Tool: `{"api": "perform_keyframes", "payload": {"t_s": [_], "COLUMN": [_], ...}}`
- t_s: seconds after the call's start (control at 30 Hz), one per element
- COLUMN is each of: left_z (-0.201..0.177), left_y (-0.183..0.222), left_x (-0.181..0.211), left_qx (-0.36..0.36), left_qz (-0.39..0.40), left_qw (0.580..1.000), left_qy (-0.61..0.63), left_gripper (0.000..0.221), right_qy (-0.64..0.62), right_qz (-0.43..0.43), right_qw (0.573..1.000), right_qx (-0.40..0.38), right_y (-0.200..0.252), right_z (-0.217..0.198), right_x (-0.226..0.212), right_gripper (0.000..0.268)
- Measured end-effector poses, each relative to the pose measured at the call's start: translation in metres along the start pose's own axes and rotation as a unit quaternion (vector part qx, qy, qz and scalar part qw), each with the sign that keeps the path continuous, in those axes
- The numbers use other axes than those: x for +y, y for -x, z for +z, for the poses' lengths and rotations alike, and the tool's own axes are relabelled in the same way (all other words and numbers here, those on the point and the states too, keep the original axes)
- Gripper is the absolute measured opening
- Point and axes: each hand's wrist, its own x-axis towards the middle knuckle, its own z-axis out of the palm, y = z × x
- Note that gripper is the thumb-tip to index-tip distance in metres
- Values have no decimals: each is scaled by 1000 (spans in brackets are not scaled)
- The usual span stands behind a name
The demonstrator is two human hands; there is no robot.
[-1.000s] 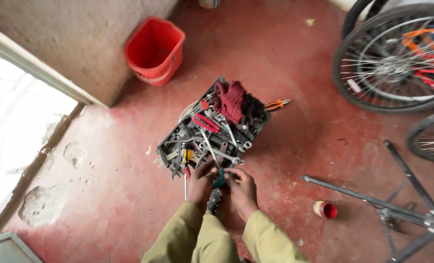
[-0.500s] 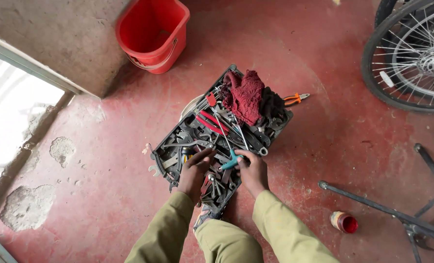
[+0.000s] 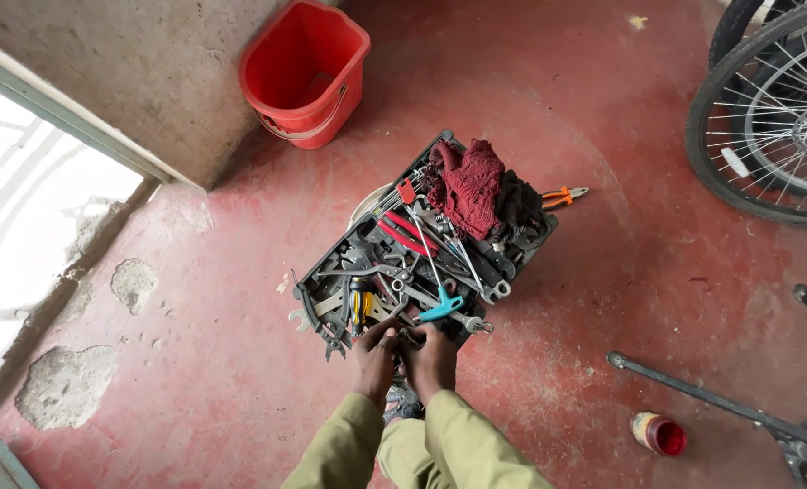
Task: Disassembling the front fork and handlebars from a bicycle frame using an allen wrench and other tools.
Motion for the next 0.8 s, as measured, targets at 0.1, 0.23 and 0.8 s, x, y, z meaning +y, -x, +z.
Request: {"api": "perform_keyframes", "payload": {"t_s": [0.1, 0.23, 0.8], "left_z": [-1, -1, 112], "left_y": [-10, 24, 388], "left_x": [-12, 13, 201], "left_qx": [0, -26, -198], "left_qz": [18, -4, 85], "left_qw": [1000, 998, 958], "left_qy": [1, 63, 191], "left_gripper": [37, 46, 41], "right_qy": [-70, -110, -409], "right_qz": [-24, -37, -272], "right_qw": [996, 993, 854], "right_qx": [56, 36, 170], "right_y": [-17, 15, 294], "right_z": [15, -3, -269], "right_x": [27, 18, -122], "right_gripper": [29, 26, 26]}}
